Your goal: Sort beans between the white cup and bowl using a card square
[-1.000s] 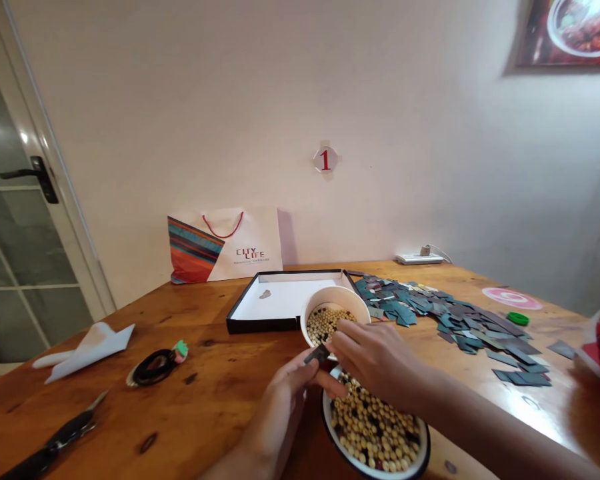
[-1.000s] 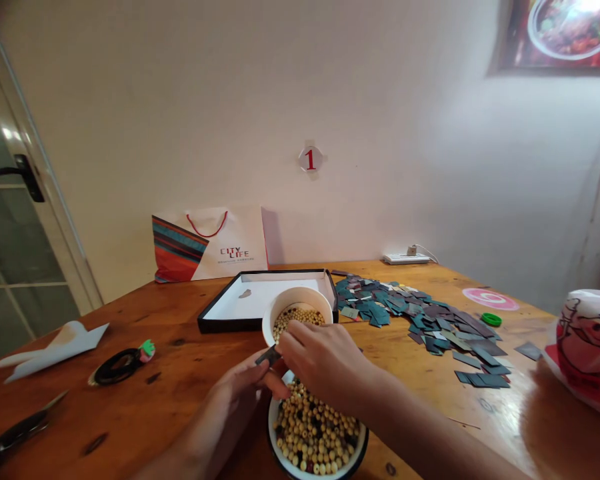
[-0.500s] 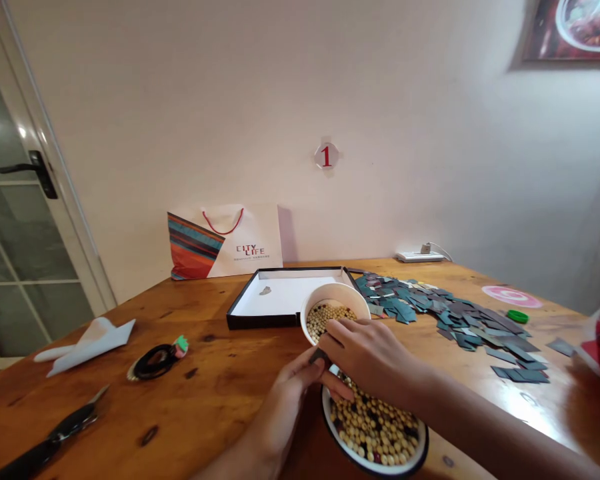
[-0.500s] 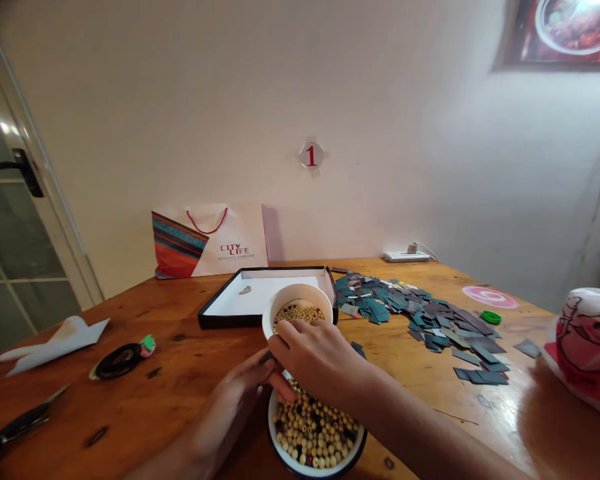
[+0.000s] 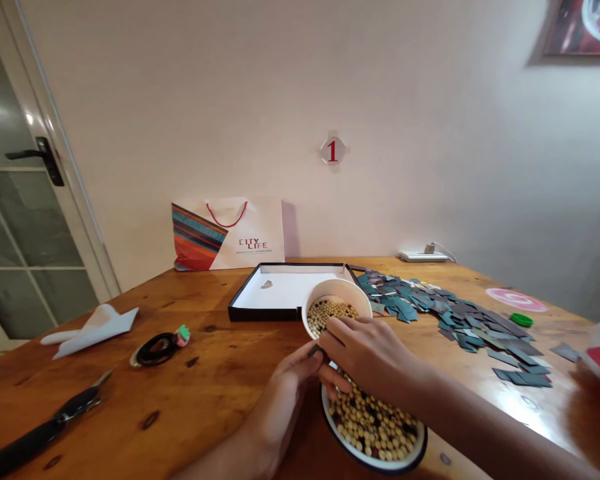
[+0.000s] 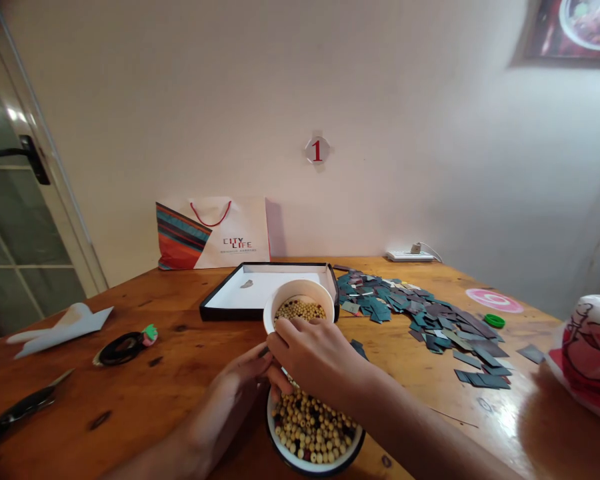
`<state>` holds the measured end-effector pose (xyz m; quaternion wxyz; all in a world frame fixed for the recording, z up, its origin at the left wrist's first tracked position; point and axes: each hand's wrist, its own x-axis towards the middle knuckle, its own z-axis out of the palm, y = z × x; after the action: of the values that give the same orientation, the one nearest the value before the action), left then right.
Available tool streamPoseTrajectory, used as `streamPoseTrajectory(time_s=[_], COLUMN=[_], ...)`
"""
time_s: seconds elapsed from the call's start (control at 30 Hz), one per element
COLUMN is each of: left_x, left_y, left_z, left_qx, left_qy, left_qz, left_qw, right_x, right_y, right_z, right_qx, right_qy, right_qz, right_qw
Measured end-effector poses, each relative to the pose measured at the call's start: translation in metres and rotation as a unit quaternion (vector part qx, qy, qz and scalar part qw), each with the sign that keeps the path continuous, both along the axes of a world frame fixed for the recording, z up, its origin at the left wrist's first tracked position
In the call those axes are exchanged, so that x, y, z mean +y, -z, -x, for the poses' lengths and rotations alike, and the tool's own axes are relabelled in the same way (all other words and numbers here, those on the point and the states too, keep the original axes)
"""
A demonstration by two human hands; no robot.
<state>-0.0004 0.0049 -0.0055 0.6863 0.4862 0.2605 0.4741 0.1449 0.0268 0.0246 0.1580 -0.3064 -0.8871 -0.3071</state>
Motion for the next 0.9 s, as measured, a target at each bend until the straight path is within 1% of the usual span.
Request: streamPoseTrajectory(time_s=[0.1, 0.27, 0.47, 0.57, 0.73, 0.9], left_x=[-0.002, -0.0027, -0.0043, -0.0044, -0.0056, -0.0101], left_y=[-0.0011, -0.0018, -0.0026, -0.0002, 0.0009, -0.0034], left_z=[-0.0011, -0.0029, -0.0025, -0.003, -0.0038, -0.0045], left_qx=[-0.01, -0.053, -0.005, -0.021, -0.063, -0.031], left_qy=[0.005, 0.011, 0.004, -0.007, -0.003, 0.001], left_qz=[0.001, 0.021, 0.009, 0.022, 0.041, 0.03], left_qw=[1.0, 0.998, 1.0, 1.0, 0.997, 0.999], right_x=[0.0001, -0.0008, -0.001, -0.0022, -0.0039, -0.0041], right_y=[-0.0005, 0.0015, 0.0012, 0.0002, -0.0018, -0.0028], right_z=[-0.0006, -0.0043, -0.0006, -0.001, -0.0028, -0.0001], right_qx=[0.008, -0.006, 0.007, 0.006, -0.003, 0.003], right_qy=[-0.005, -0.027, -0.013, -0.012, -0.022, -0.035], right_qz=[-0.002, 0.021, -0.008, -0.007, 0.0, -0.026], right_qw=[1.0, 0.999, 1.0, 1.0, 1.0, 0.999])
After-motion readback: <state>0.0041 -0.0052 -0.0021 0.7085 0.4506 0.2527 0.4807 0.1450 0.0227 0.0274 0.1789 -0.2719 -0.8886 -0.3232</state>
